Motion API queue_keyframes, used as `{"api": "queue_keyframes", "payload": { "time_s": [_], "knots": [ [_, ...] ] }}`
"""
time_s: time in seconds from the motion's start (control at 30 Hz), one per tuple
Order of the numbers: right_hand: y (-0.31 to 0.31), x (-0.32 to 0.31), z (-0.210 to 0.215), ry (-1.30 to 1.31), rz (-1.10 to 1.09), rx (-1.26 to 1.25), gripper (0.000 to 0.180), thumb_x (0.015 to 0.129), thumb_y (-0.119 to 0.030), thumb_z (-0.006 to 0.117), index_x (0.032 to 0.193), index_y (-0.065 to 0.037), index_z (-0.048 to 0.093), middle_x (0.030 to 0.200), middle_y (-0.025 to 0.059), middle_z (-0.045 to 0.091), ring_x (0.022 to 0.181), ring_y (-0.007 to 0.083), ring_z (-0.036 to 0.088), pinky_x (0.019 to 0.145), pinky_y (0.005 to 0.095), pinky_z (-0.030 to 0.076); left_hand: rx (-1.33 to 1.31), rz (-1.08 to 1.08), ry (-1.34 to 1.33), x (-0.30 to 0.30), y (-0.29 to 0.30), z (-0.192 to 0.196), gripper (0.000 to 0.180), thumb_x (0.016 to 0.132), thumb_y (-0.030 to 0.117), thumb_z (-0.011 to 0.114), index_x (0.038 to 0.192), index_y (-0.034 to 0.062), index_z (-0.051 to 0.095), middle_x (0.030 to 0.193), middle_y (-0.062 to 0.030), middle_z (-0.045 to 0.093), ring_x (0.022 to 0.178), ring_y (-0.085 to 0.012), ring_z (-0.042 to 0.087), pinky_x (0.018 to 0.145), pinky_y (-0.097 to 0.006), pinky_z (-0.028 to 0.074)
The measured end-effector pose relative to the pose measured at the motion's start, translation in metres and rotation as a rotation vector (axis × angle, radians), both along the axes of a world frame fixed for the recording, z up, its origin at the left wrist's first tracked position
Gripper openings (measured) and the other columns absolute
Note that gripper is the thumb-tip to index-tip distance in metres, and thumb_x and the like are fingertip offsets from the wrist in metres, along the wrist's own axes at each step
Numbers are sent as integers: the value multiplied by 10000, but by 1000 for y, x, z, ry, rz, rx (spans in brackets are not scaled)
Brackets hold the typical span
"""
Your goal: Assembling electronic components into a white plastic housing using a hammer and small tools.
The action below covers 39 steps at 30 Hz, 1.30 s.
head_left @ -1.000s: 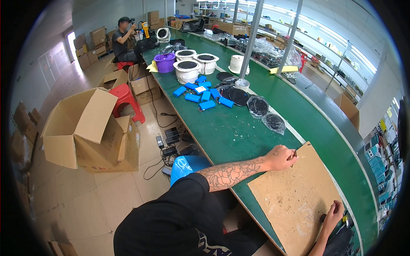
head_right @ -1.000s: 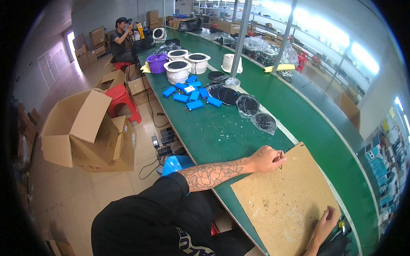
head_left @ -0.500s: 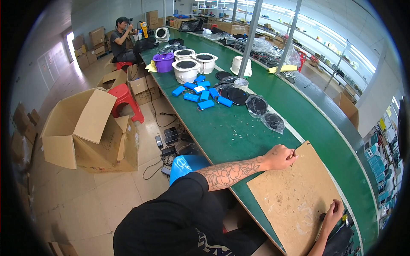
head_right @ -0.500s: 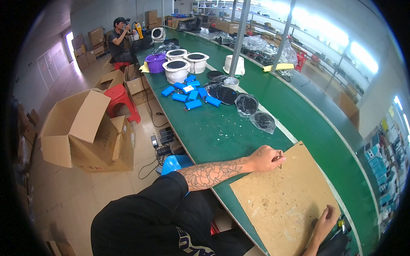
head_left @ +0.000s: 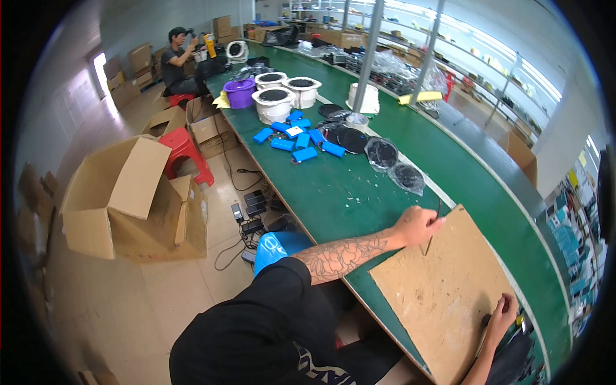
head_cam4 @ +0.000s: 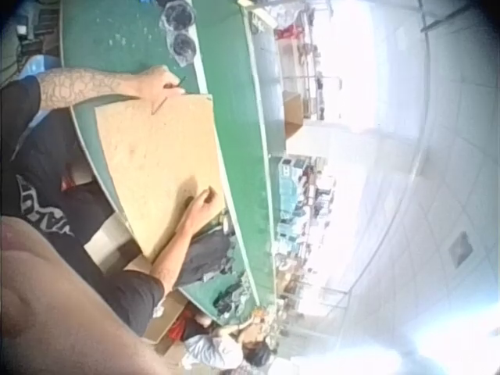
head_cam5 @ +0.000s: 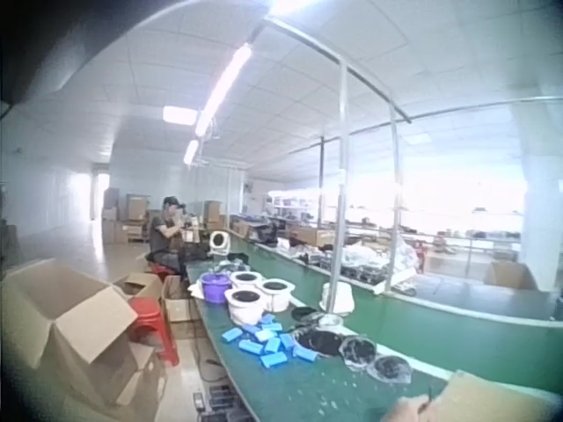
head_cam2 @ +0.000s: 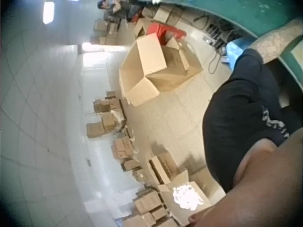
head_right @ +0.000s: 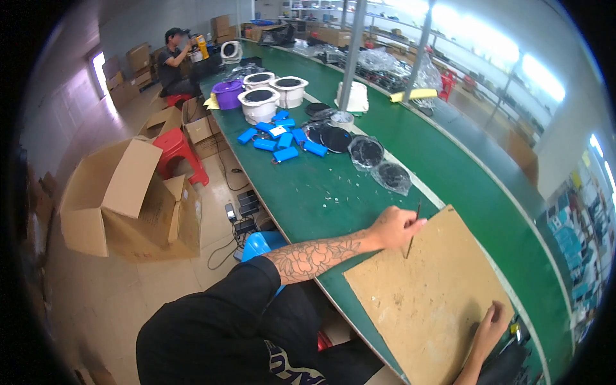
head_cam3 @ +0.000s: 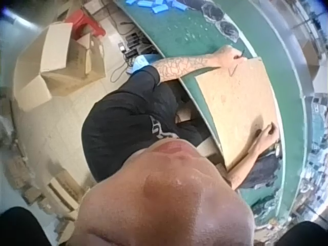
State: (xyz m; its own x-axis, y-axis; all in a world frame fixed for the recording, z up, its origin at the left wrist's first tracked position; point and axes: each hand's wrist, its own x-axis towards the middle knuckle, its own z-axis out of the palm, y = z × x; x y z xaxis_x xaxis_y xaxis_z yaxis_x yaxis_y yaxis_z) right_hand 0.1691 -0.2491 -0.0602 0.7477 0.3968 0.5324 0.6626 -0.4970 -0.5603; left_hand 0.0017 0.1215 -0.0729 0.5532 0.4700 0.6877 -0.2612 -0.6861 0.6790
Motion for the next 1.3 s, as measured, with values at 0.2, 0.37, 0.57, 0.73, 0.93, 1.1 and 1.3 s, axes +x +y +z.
{"api": "queue_keyframes", "payload": {
  "time_s": [0.2, 0.37, 0.57, 0.73, 0.93, 1.1, 1.3],
  "knots": [
    [9, 7, -1, -91, 8, 59, 131, 958, -83, 584, 1013, 14, 652, 833, 73, 650, 762, 115, 600, 697, 272, 482, -128, 123, 100, 0, 15, 8, 477, 929, 325, 645, 585, 7, 556, 524, -183, 514, 434, -342, 490, 438, -425, 361],
    [3, 6, 4, -9, -14, 57, 147, 951, -82, 580, 1042, 8, 653, 851, 82, 670, 810, 127, 630, 740, 276, 495, -133, 111, -14, 11, 18, 5, 383, 954, 220, 628, 664, -9, 531, 527, -156, 497, 432, -184, 420, 445, -381, 338],
    [2, 5, 1, -52, -34, 53, 172, 941, -109, 570, 1029, 11, 655, 840, 112, 680, 763, 155, 630, 721, 285, 489, -314, -165, 55, 9, 11, 1, 365, 1006, 250, 564, 774, -16, 656, 541, 2, 550, 487, -50, 489, 451, -251, 355],
    [5, 3, 4, -7, -38, 62, 159, 943, -92, 577, 1023, 23, 653, 814, 40, 645, 716, 85, 579, 669, 234, 459, -290, -297, 180, 3, 4, 3, 351, 1028, 248, 524, 816, -5, 642, 566, -8, 547, 489, -56, 493, 460, -216, 383],
    [4, 9, 0, 24, -44, 42, 166, 941, -85, 570, 1032, 27, 651, 842, 49, 663, 755, 86, 611, 708, 230, 479, -278, -372, 215, 3, 2, 2, 376, 1003, 253, 554, 754, -15, 643, 547, -14, 560, 482, -61, 514, 449, -232, 375],
    [4, 13, -6, -17, -27, 98, 151, 912, -84, 590, 1016, 2, 658, 818, 50, 656, 691, 92, 559, 650, 252, 449, -226, -395, 235, 0, -2, 4, 370, 993, 238, 567, 733, -15, 642, 552, -20, 572, 491, -64, 531, 458, -230, 389],
    [5, 13, -5, -15, -33, 84, 140, 905, -71, 599, 1006, 2, 662, 799, 43, 644, 694, 86, 565, 650, 247, 452, -151, -416, 249, -3, -4, 7, 330, 993, 225, 587, 767, -10, 642, 596, -14, 575, 509, -60, 524, 470, -216, 395]
  ]
}}
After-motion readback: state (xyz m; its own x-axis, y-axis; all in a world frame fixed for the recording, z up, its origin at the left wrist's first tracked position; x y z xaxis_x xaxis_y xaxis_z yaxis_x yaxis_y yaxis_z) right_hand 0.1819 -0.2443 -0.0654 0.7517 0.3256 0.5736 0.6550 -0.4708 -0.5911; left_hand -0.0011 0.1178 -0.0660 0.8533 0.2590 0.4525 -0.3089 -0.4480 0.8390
